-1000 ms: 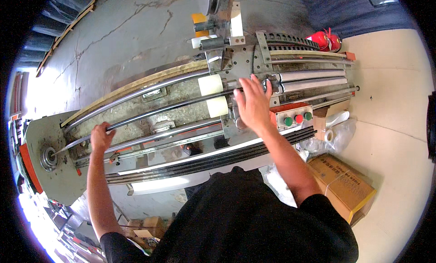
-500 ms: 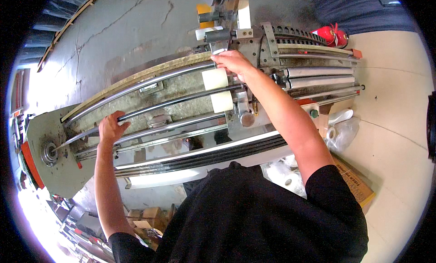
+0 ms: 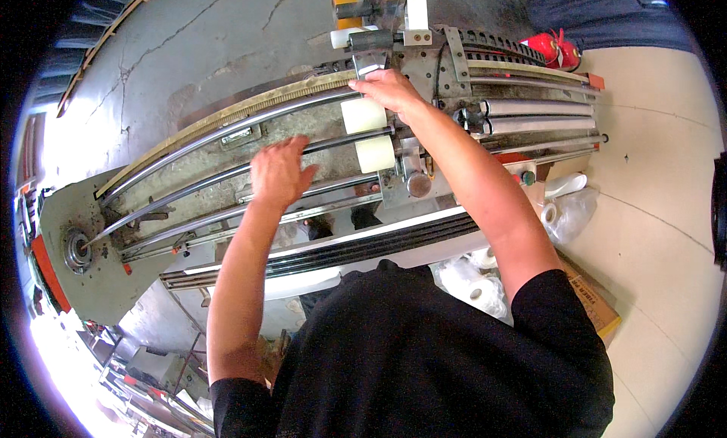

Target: The person operates a metal taping machine, feeding long metal rods through rollers to apply tape. They adjust the machine settings and handle the rods one by one, stacking the finished pieces on a nearby rack.

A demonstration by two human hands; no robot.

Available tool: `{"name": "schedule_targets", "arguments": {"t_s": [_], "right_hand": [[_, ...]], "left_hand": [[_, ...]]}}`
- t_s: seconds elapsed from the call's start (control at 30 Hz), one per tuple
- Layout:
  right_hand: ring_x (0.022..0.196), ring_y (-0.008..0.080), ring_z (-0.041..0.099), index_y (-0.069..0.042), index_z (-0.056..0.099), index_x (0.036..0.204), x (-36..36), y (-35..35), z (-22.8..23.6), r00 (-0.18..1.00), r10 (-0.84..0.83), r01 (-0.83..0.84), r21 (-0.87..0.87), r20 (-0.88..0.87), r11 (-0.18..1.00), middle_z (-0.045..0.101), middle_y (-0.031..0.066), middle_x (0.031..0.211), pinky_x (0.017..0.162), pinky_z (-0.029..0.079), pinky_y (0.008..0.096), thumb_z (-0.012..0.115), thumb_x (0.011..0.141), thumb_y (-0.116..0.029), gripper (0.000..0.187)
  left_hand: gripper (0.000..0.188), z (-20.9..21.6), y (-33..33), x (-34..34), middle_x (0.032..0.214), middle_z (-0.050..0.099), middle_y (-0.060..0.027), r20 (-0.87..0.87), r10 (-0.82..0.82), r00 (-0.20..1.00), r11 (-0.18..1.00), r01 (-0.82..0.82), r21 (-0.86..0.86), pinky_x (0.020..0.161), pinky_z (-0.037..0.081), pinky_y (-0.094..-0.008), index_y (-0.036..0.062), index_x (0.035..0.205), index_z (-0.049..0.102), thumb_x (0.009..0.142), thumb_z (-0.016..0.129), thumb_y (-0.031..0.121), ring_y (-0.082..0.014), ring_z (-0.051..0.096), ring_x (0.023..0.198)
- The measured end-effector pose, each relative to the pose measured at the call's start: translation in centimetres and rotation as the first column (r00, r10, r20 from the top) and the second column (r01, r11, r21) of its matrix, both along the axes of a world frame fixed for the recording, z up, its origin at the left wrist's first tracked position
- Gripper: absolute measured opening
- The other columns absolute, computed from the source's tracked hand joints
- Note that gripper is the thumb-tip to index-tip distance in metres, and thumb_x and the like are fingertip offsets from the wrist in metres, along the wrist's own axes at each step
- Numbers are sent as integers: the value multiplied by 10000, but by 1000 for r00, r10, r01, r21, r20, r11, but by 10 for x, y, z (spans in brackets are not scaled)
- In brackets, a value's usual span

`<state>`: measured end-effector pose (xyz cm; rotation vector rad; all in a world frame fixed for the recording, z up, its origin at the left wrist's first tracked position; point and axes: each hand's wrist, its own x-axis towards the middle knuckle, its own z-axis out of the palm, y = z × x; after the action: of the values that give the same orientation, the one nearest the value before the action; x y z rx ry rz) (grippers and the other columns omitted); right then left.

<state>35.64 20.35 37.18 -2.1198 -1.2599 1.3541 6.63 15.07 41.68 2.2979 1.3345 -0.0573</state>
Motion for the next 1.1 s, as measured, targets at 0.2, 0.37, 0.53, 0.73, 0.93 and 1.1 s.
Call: {"name": "schedule_targets", "arguments": {"t_s": [0.2,0.37,0.53,0.73,0.93,1.1], "right_hand": [[656,200,607,-25,728,765,2,-4,-8,999,-35,30,144,30,989,690,76,711,637,470,396,792,866,-492,483],[674,190,661,-17,755,854,0,-2,-1,982,-189,184,179,13,966,703,71,717,671,520,393,723,952,-426,422],[635,171,671,-45,770,899,-14,-15,18,972,-160,86,378,169,922,726,44,709,634,529,369,632,1023,-355,362],[601,63,516,-53,777,1014,-7,-79,52,910,-270,348,225,-313,910,636,-22,720,552,423,247,652,1031,-333,307],[614,37,474,-45,743,1165,-23,-176,72,801,-378,427,0,-464,904,562,-45,741,546,409,216,603,1077,-291,297],[580,44,473,-30,732,1144,-36,-249,66,669,-424,491,-66,-610,869,561,-31,707,552,432,220,547,1104,-297,327]], "left_hand": [[487,-1,-9,60,1106,725,-138,68,-85,994,996,84,27,929,545,-471,104,1201,601,826,833,312,-359,702,1058],[439,-9,-14,69,1088,705,-116,103,-112,988,991,103,89,928,544,-444,73,1096,581,798,851,248,-325,697,1056],[414,-18,-18,70,1068,695,-106,89,-103,991,993,97,68,936,535,-443,77,1089,583,802,843,225,-308,690,1067],[427,-24,-21,74,1084,694,-113,126,-123,984,984,105,141,939,533,-448,85,1102,576,797,846,214,-324,684,1078],[450,-17,-21,75,1101,696,-125,116,-103,988,985,85,153,957,527,-465,90,1131,566,801,846,213,-355,674,1097],[527,-21,-22,83,1187,645,-158,57,-150,987,971,137,194,1023,499,-458,57,1171,540,790,862,225,-350,623,1196]]}}
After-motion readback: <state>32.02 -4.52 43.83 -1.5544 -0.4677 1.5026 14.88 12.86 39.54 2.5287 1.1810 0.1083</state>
